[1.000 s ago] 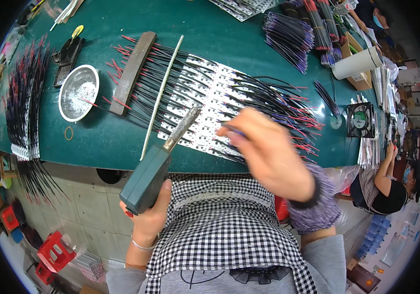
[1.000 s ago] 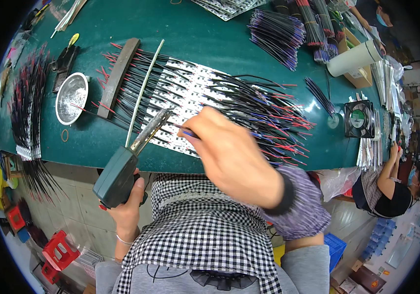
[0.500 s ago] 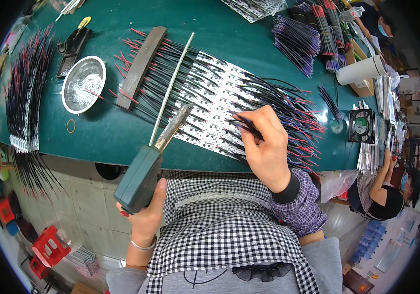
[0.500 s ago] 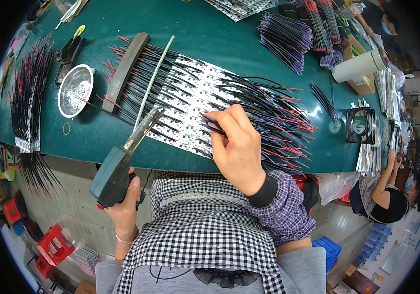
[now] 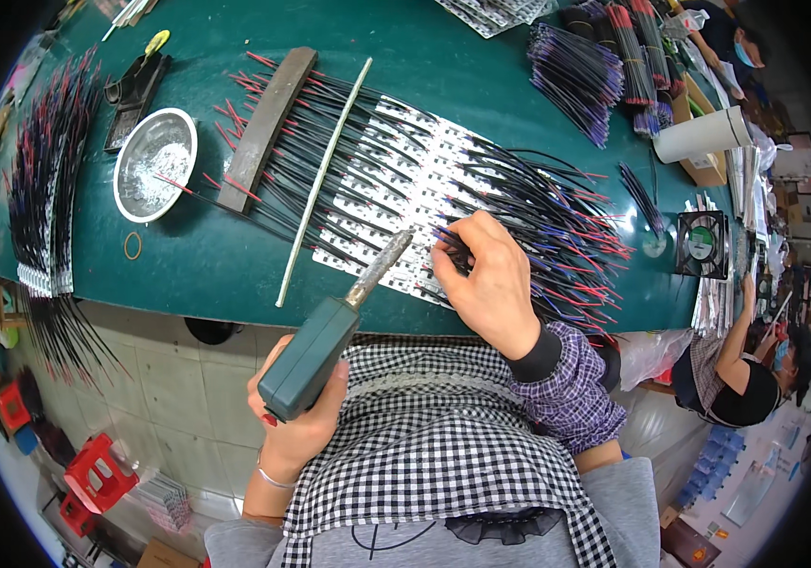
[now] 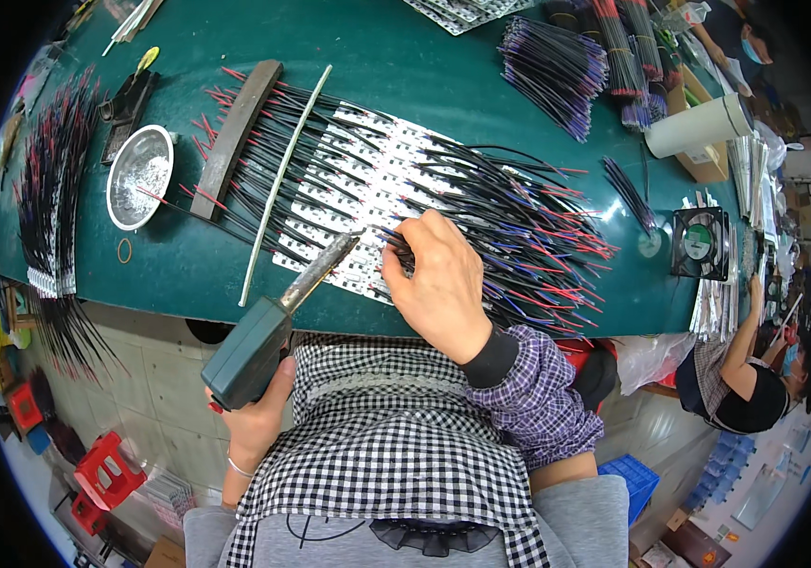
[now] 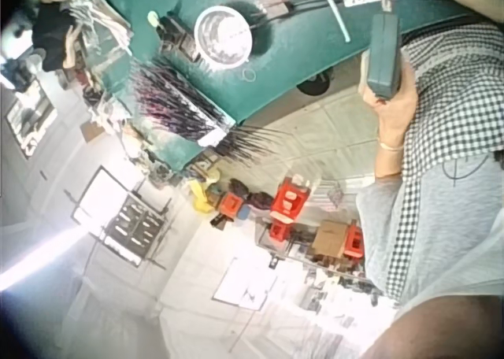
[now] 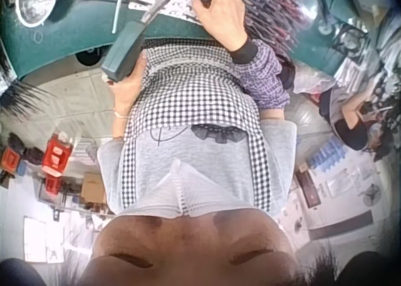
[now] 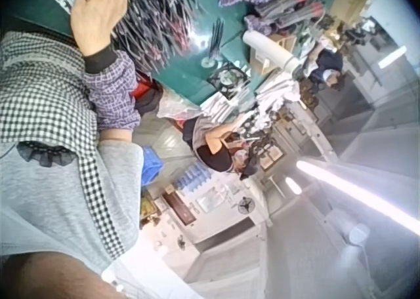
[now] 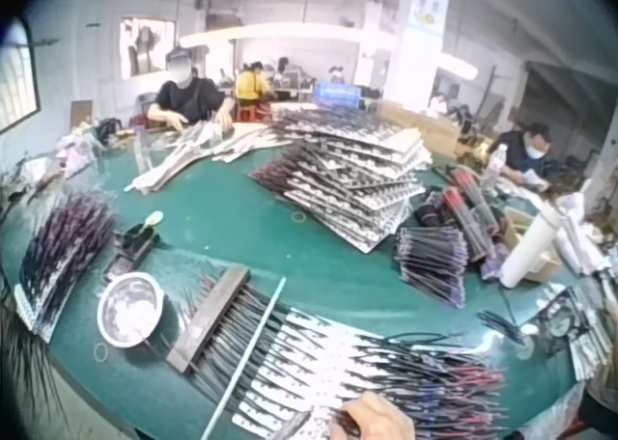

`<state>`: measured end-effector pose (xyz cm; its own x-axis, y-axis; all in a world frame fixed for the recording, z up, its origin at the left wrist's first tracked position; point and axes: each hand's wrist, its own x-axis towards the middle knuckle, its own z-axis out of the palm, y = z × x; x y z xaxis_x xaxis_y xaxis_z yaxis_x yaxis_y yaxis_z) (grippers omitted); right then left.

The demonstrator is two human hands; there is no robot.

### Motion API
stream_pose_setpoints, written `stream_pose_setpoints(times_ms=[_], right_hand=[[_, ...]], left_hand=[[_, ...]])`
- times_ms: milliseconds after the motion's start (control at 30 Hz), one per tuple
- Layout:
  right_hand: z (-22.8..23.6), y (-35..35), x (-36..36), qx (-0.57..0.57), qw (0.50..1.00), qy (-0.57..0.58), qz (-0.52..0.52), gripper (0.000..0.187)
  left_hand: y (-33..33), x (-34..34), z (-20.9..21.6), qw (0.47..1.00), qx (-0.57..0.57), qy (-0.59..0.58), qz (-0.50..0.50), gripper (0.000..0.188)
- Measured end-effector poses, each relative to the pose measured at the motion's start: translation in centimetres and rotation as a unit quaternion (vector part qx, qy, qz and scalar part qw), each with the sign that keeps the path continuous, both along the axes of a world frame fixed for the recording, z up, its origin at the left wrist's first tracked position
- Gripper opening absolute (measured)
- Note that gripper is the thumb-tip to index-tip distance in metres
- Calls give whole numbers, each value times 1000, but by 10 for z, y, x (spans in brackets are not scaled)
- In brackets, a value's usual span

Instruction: The person aligns wires across circuit boards using a rod and solders the wire ends to the boards using a soldering gun by hand.

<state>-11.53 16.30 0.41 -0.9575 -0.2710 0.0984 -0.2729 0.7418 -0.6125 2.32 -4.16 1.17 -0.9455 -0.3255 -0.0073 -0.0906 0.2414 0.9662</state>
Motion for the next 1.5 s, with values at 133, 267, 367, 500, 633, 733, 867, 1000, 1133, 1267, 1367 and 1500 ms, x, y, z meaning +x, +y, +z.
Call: stream_pose_setpoints(times_ms=[133, 267, 367, 500, 633, 733, 867, 1000, 1133, 1267, 1367, 1500], right_hand=[[0, -3, 0, 1, 1000, 6, -2, 13], [-3, -4, 0, -4, 1000, 12, -3, 13], [-4, -5, 2, -3, 1000, 15, -6, 13], [-5, -7, 3, -3, 999, 35, -18, 14], [-7, -6, 3, -9, 999, 29, -17, 13], [-6, -8, 4, -2, 999, 30, -19, 13], [-5, -7, 4, 6, 999, 26, -19, 13], [-4, -8, 4, 5, 1000, 25, -19, 13], [-5, -6, 2, 3, 999, 30, -12, 12], [-1, -5, -2, 11, 999, 34, 6, 12], [0, 0, -10, 15, 999, 25, 36, 11], [0, 4, -19, 2, 998, -16, 63, 12]], left_hand=[[0, -3, 2, 999, -24, -10, -41, 17], [1, -4, -1, 997, -43, -5, -58, 17], [2, -4, -3, 996, -61, 2, -61, 16], [2, -5, -4, 994, -87, 6, -71, 15], [2, -6, -3, 993, -91, -4, -74, 14], [4, -8, -5, 995, -78, 33, -55, 14], [3, -4, -6, 993, -94, 39, -64, 14], [0, 3, -9, 991, -114, 43, -59, 15], [-1, 3, -7, 991, -111, 41, -59, 16], [-1, 2, -3, 992, -109, 32, -60, 17], [0, -1, 0, 993, -99, 30, -65, 16], [1, -2, -2, 993, -95, 28, -65, 15]])
